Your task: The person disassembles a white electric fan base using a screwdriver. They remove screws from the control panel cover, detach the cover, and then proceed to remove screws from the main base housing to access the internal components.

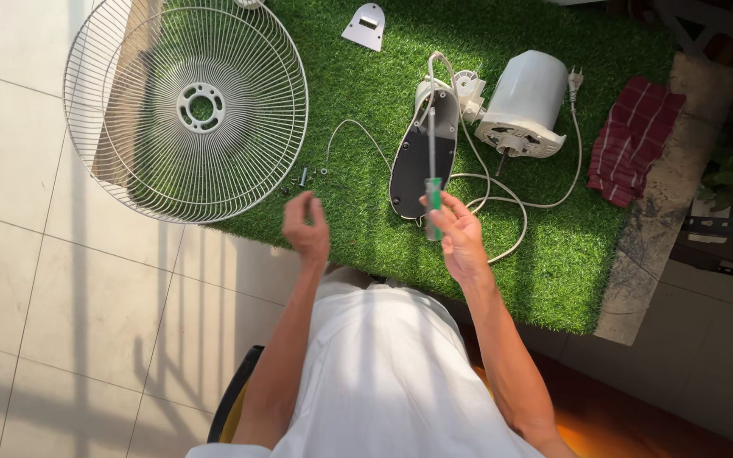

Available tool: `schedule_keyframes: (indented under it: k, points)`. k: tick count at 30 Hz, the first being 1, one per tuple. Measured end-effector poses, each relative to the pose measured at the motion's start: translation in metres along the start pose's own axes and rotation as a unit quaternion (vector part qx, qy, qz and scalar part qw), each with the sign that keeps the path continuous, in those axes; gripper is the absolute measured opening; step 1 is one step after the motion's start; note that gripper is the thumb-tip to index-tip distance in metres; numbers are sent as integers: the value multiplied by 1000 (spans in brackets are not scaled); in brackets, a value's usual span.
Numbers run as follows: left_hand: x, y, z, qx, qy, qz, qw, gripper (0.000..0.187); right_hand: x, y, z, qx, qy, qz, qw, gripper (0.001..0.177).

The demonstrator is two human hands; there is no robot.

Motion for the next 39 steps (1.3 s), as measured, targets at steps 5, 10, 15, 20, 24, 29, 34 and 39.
schedule_keyframes:
  k: [5,10,15,20,24,29,34,39]
  points:
    - [-59,-2,-66,236,214,-30,948,26,-24,-13,-14,-2,58,-8,998,54]
    - [-65,13,-114,308,350,93,880,31,-37,-24,-25,43,115,-2,992,46]
    - [-49,6,-120,267,416,140,858,31,-16,-38,17,-66,363,37,929,31]
    - [-50,5,-106,275,402,143,861,35,32,-65,54,-210,437,172,858,73]
    - [-58,8,-89,285,289,99,909,35,8,-108,61,-89,255,95,958,96]
    - [-66,10,-64,274,169,4,947,30,-17,-108,61,-93,216,81,969,64]
    - [-70,3,-43,238,119,-66,962,29,-22,-98,54,-102,175,140,969,64]
    - [-73,-2,-26,234,67,-104,964,29,-22,-102,57,-114,148,152,971,66]
Point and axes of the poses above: each hand's wrist, its own y-axis away from the middle knuckle, its own z-axis out of the back of the hand, x = y × z, the point moved 9 cm from there along -y, towards the middle knuckle, and after that the axes turned 12 degrees about x, right-handed, at the moved point
